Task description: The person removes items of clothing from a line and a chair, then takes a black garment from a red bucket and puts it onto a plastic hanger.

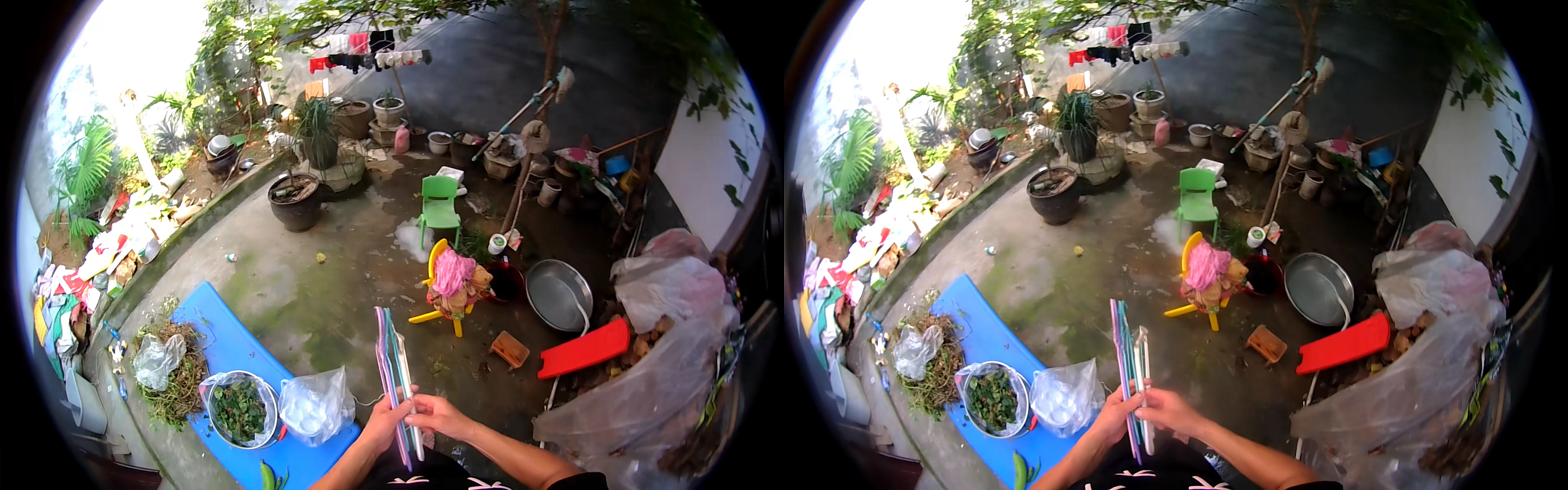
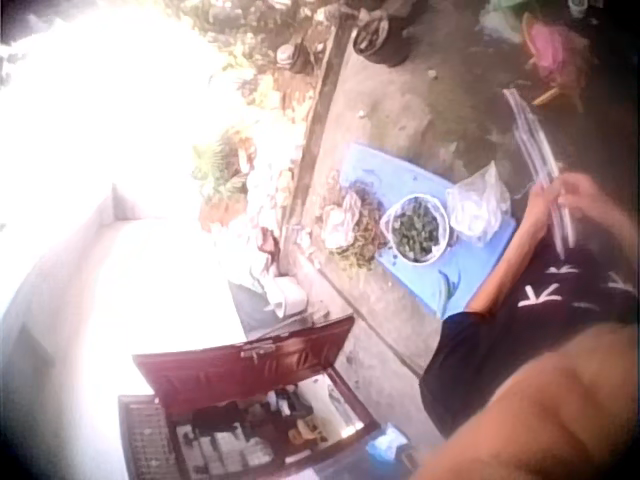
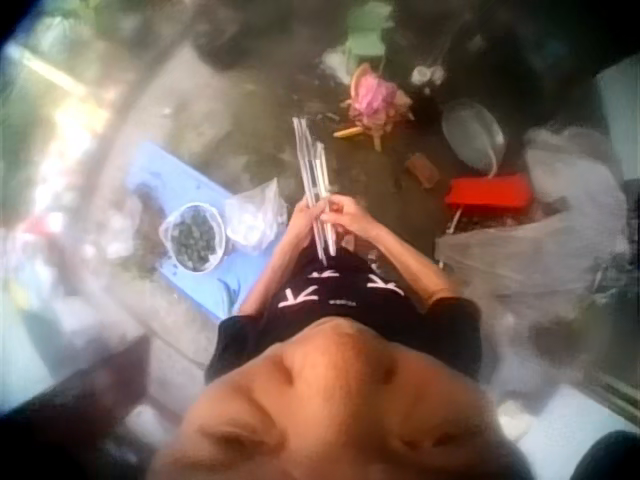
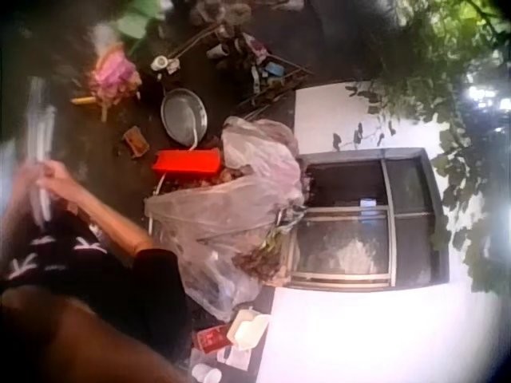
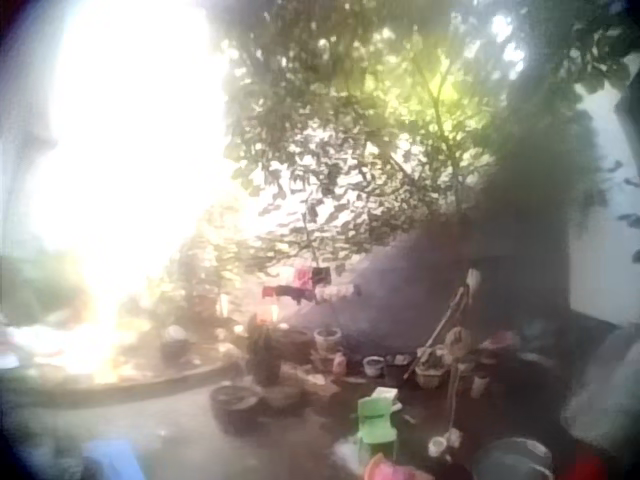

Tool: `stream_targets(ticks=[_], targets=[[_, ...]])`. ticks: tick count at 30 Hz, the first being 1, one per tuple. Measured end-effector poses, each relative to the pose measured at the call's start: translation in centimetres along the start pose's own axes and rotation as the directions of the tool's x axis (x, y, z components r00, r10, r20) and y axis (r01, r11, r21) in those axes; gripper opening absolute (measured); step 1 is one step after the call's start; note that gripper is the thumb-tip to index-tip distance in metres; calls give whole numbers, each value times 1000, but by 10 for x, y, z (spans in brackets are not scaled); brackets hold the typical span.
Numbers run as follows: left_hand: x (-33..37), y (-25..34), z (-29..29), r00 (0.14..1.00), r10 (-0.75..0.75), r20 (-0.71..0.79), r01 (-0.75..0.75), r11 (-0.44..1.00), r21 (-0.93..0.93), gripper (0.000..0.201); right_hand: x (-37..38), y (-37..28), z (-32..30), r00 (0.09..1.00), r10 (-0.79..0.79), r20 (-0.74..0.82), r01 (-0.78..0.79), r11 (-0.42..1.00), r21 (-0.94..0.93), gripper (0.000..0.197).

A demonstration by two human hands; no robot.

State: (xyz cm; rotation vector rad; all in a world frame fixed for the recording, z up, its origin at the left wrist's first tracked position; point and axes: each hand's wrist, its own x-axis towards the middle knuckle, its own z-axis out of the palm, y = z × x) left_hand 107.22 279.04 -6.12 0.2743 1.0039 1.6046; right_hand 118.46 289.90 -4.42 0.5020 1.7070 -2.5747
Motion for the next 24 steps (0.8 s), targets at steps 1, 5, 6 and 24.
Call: stream_targets(ticks=[1,5,6,24], targets=[[6,10,1,1000,16,-20,-16,1000,-6,34,14,-6,-6,999,5,41,-4,1000,-17,21],[38,34,-6,996,50,-79,-55,996,-64,34,64,-30,-23,992,25,120,-19,999,-47,20],[51,36,-11,994,58,-92,-64,996,-62,34,74,-35,-28,992,21,121,-16,999,-43,20],[311,229,-93,980,152,-127,-154,988,-6,28,368,-171,-142,971,135,198,-123,990,-75,17]])
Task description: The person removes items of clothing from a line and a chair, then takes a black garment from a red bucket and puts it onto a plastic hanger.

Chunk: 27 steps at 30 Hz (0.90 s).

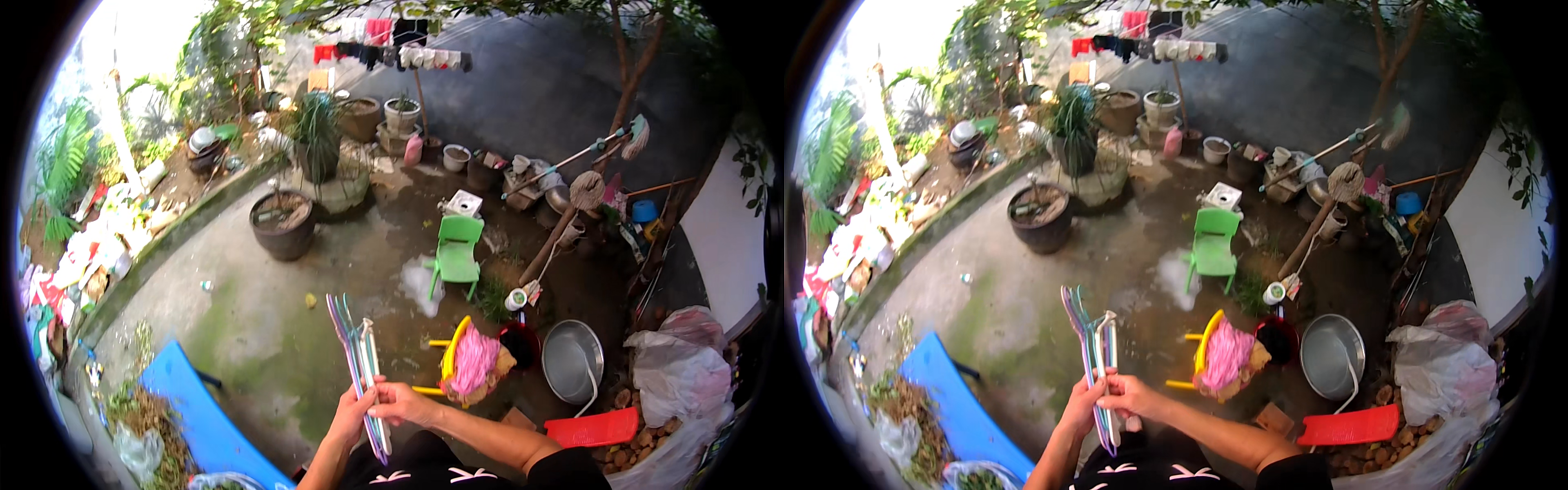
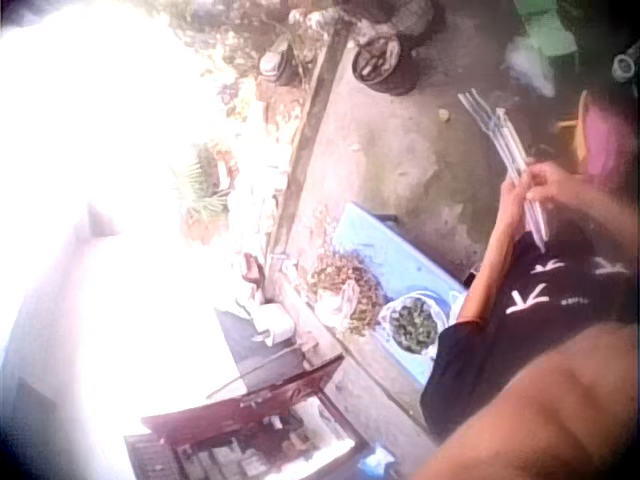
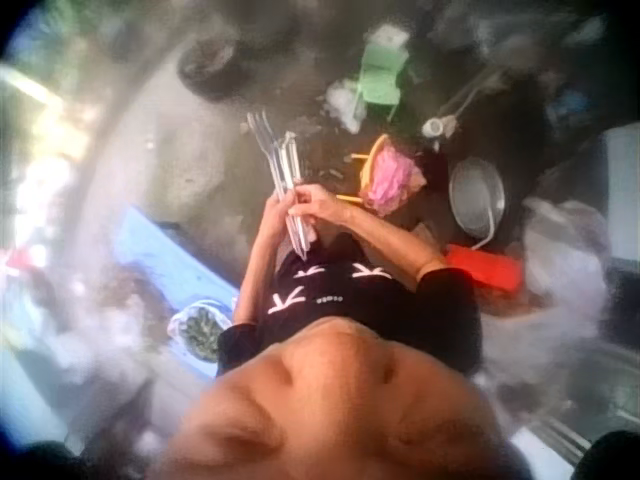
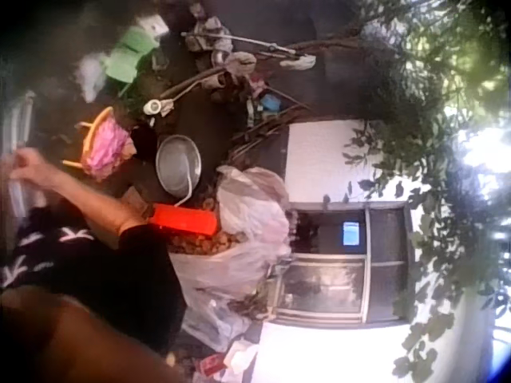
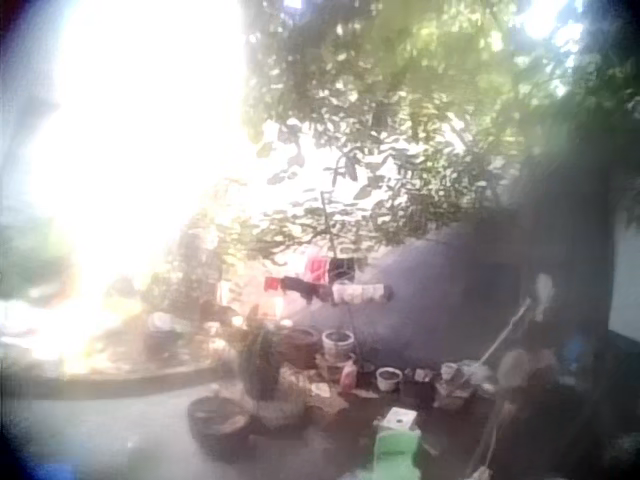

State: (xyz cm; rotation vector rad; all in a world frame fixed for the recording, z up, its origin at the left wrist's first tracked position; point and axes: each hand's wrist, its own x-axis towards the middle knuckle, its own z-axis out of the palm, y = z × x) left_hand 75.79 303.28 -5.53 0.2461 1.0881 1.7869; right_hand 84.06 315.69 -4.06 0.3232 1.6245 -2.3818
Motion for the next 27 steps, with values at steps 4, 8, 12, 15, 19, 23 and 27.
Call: stream_targets(ticks=[4,8,12,15,19,23,27], targets=[[49,31,-22,998,-39,42,35,995,91,28,53,-13,-30,995,39,88,-33,997,-67,16],[100,59,-45,997,-57,48,53,996,77,28,103,-55,-40,994,-81,67,88,990,-112,21],[157,108,-49,998,-15,67,13,999,29,28,160,-89,-70,988,-129,89,135,989,-58,24],[210,132,-53,992,97,78,-111,973,201,33,199,-118,-100,969,-241,53,243,968,-54,23],[259,180,-57,991,72,114,-72,997,-4,44,233,-171,-122,978,-169,124,169,986,9,37],[296,211,-82,989,90,117,-95,995,34,38,277,-181,-142,983,-97,157,114,989,-99,39],[333,218,-92,995,19,97,-21,1000,17,33,305,-193,-154,988,-116,106,123,990,-67,38]])
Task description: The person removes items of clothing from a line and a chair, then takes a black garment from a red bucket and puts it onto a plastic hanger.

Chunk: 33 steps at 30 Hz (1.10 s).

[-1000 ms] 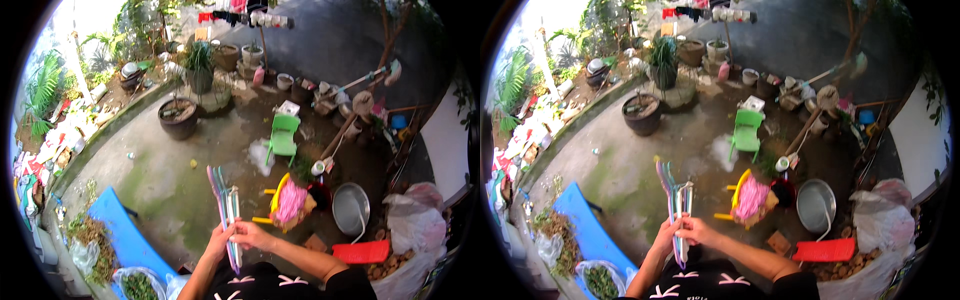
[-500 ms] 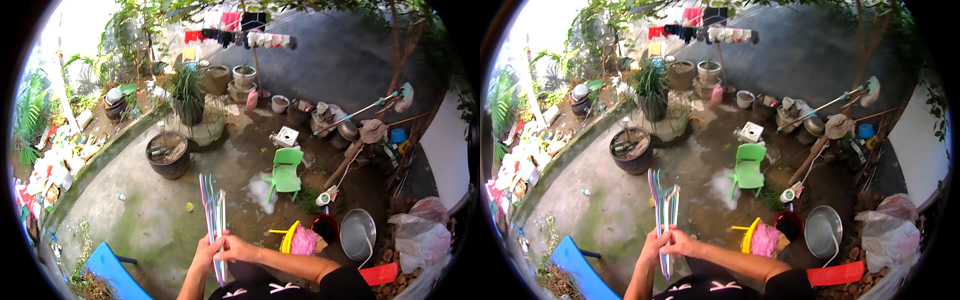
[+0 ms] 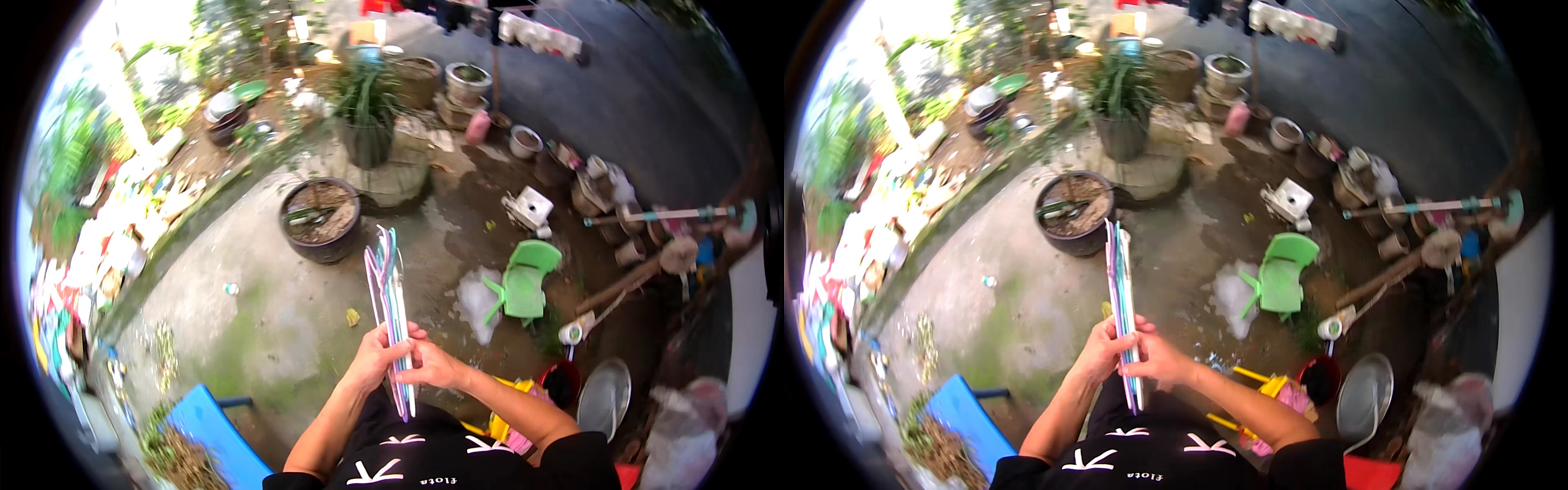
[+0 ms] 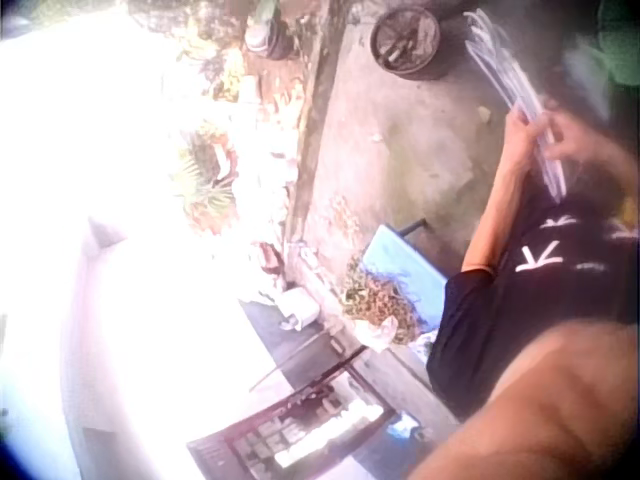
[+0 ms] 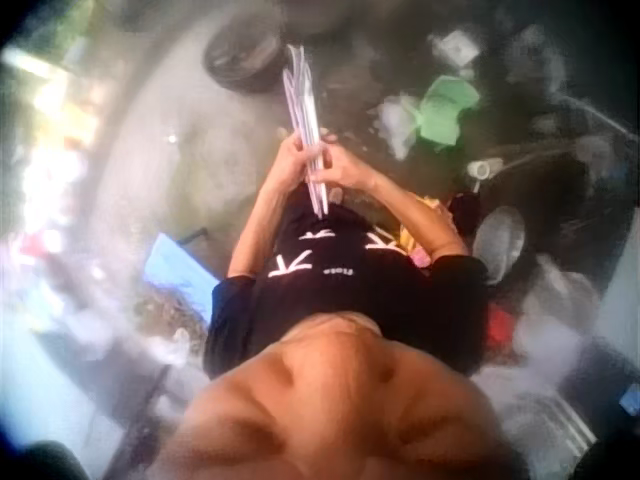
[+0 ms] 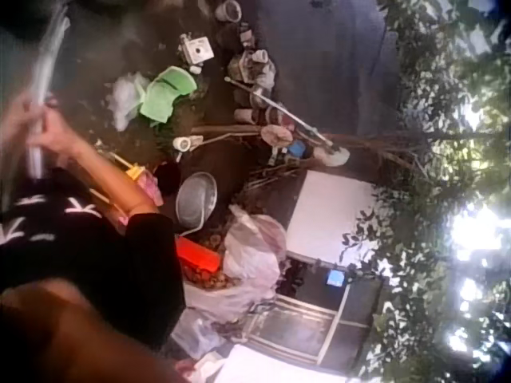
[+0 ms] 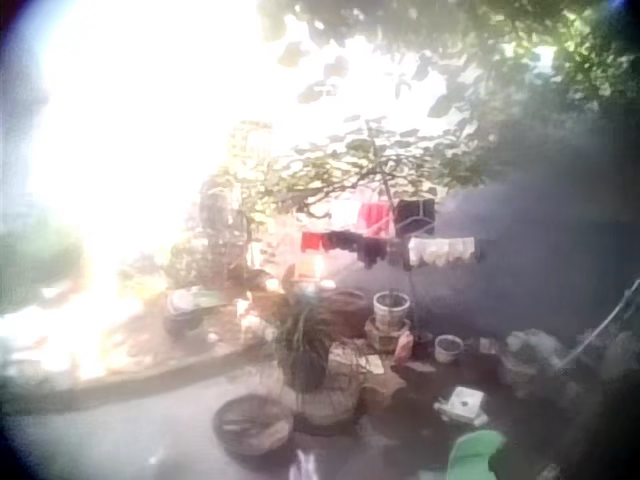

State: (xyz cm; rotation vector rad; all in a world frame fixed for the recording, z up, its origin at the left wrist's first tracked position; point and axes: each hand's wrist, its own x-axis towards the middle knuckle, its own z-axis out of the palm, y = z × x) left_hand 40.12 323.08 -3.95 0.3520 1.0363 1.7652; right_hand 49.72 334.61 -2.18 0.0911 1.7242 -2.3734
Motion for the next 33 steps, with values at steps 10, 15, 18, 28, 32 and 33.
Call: stream_targets(ticks=[10,15,18,28,32,33], targets=[[89,61,-37,937,-28,349,244,766,-594,49,53,-25,-19,974,-90,-209,32,963,-267,26],[119,59,-42,958,-182,220,187,982,-2,36,46,-7,-16,916,-113,-384,26,974,-226,23],[134,50,-13,876,-372,309,340,928,152,37,21,9,-24,842,-134,-523,6,971,-238,24],[164,-21,79,684,-538,492,329,830,451,34,-56,36,-30,375,-206,-904,-39,971,-237,27],[165,-49,109,523,-628,576,425,778,462,32,-73,34,-28,266,-247,-932,-1,967,-257,29],[165,-55,115,520,-625,582,385,780,493,32,-75,34,-29,241,-262,-934,12,963,-268,30]])
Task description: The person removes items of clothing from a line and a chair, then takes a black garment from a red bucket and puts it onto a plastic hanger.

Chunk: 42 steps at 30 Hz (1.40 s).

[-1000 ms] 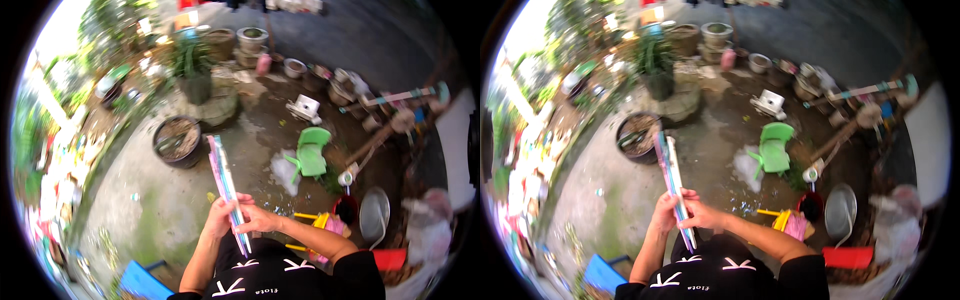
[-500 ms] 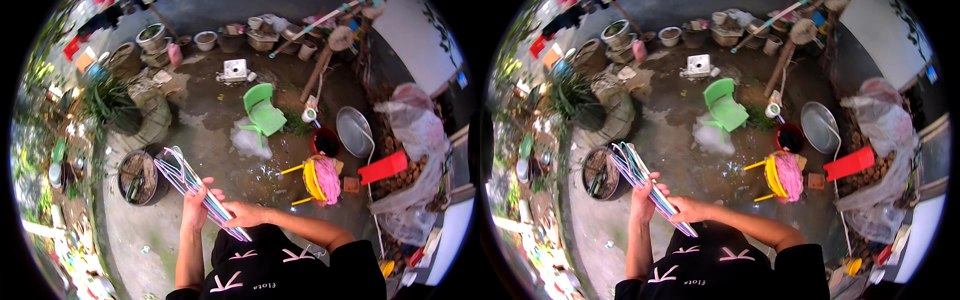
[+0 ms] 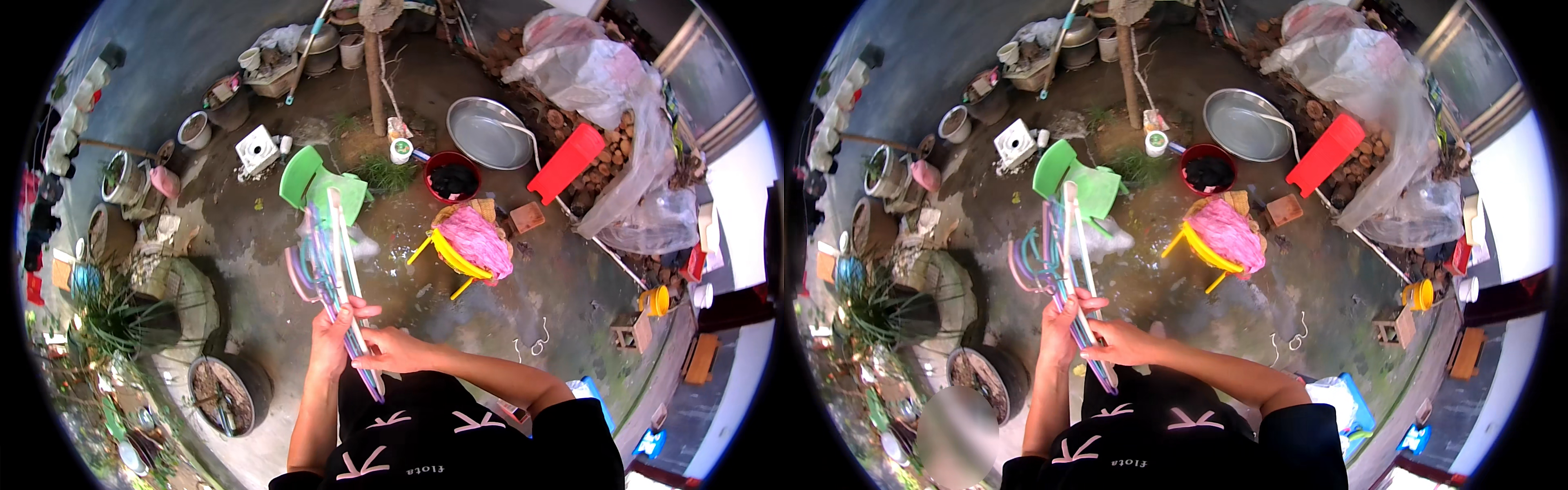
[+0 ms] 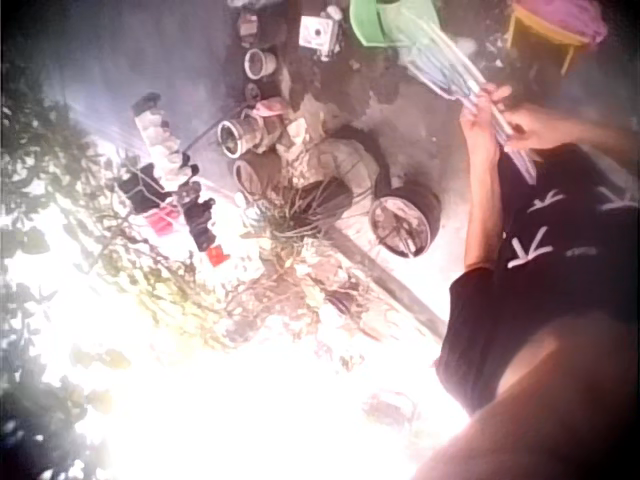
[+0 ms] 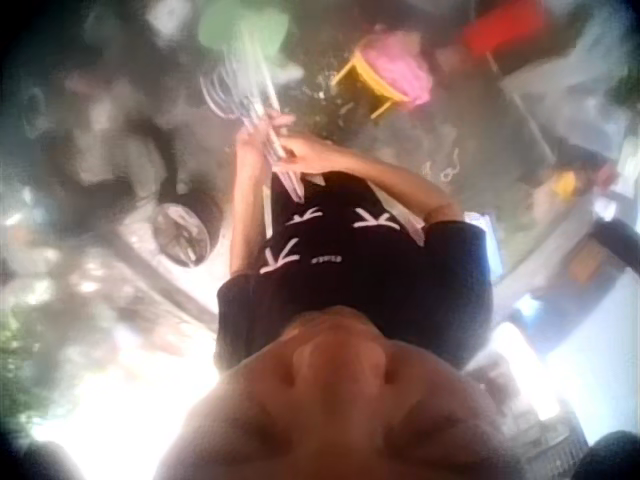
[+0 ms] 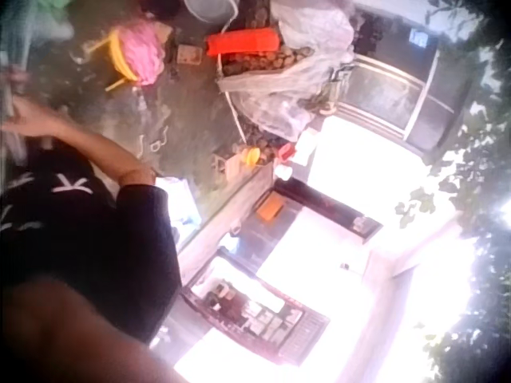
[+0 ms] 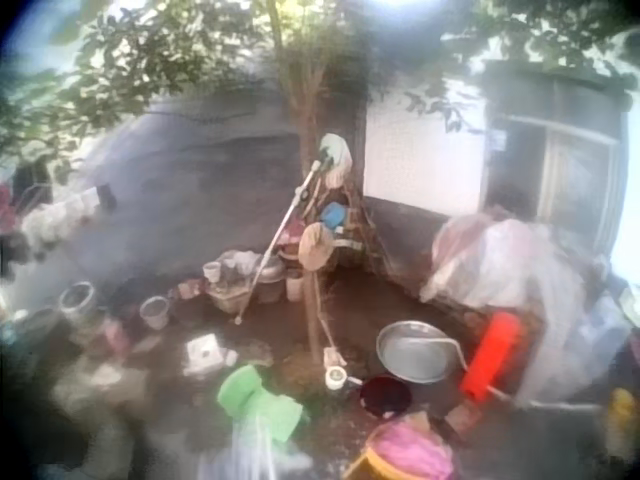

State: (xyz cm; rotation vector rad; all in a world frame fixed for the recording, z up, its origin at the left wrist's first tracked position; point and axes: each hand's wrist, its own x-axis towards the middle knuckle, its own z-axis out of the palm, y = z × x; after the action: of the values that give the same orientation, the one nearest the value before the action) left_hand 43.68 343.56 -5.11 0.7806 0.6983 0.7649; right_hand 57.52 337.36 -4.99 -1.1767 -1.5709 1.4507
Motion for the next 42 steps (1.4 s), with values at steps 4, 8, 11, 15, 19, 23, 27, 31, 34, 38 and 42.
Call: stream_targets(ticks=[4,8,11,15,19,23,27,31,34,38,42], targets=[[22,8,1,991,-113,75,102,984,144,28,7,11,-6,998,56,-37,-54,997,55,31],[43,22,1,978,-142,150,97,957,272,22,23,11,-12,983,115,-147,-102,991,91,26],[65,31,-14,917,-293,271,182,911,370,21,49,12,-5,932,82,-354,173,756,631,20],[96,56,-14,832,-405,378,186,846,499,24,72,25,2,973,92,-211,103,647,755,20],[131,72,-18,650,-623,435,414,771,484,37,86,9,-10,946,208,-250,92,566,819,22],[155,52,-21,697,-515,499,244,824,511,42,78,18,-26,846,248,-472,224,638,737,27],[179,47,-17,781,-449,435,161,817,554,33,54,24,-43,573,438,-692,475,511,716,23],[205,9,-15,830,-447,334,153,758,634,30,2,59,-72,315,553,-771,632,484,605,21],[221,-37,2,799,-533,279,208,680,703,29,-39,75,-86,153,545,-824,683,545,487,18],[251,-137,13,741,-626,244,150,508,848,28,-90,67,-98,15,427,-904,784,556,275,13],[285,-234,26,772,-552,314,-186,276,943,31,-124,31,-107,-51,189,-981,841,538,60,8]])
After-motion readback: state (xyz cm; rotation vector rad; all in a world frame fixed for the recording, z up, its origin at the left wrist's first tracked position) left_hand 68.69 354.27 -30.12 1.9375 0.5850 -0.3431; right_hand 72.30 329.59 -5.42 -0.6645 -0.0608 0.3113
